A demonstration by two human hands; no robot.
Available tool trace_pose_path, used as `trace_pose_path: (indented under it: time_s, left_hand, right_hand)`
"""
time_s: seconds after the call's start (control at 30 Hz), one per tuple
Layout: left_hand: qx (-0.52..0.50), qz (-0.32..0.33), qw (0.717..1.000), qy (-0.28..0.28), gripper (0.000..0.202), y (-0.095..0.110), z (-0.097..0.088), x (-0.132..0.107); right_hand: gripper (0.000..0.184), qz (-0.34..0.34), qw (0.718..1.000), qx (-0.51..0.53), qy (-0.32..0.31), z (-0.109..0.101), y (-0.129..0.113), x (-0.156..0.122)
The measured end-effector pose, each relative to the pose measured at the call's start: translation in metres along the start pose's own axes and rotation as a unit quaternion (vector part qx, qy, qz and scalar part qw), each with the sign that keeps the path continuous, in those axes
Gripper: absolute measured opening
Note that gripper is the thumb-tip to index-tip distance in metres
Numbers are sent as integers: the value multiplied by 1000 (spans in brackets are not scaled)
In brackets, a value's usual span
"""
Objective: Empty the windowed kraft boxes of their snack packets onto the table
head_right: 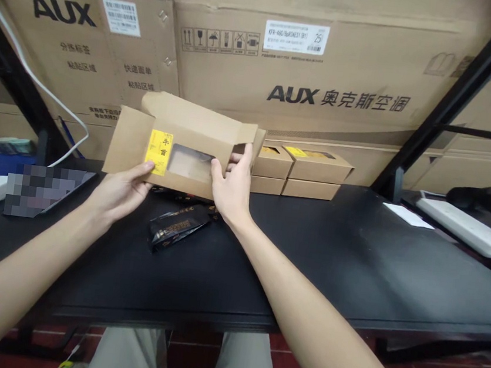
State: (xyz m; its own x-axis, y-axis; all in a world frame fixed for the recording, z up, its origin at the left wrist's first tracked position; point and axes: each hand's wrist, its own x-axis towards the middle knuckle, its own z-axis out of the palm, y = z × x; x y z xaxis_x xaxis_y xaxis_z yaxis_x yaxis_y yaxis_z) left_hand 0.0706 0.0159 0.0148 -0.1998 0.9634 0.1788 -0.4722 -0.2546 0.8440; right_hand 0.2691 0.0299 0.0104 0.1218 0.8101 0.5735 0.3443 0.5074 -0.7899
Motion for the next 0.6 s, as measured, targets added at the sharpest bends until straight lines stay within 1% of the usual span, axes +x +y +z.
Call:
trace_pose_path:
  time_s: [0.07,0.1,0.17,0.2,0.27,0.33,0.4,0.5,0.53,0.6]
  left_hand:
    - [1,19,999,45,40,5,-4,7]
    - [7,39,997,71,40,8,-7,11]
    - [16,71,991,113,44,14,-15,19]
    - [22,84,987,133,45,16,-20,23]
    - [37,112,978,173,45,20,-31,30]
    - [57,133,969,201,37,22,-42,36]
    - [82,138,965,209,23,23,-55,41]
    - [121,130,962,207,7,23,-74,50]
    - [134,124,962,201,5,23,-80,53]
    - [158,106,965,182,10,22,-91,60]
  right_hand:
    - [84,-48,997,-49,29,-2,0,-2]
    - [80,-76,993,-78,34,-3,0,-4]
    - [66,-130,983,-131,25,-5,-3,-10]
    - [56,-153,977,-149,9,-5,-4,-14]
    - [41,-183,967,-171,-42,-5,-9,-21]
    - [37,-190,957,-190,-113,-1,-14,-26]
    - [44,-179,939,-223,-190,5,-18,-29]
    - [64,-161,899,-286,-289,17,-18,-29]
    - [71,-154,886,-304,-316,21,-16,-28]
    - [84,-135,864,-325,-361,27,-11,-27]
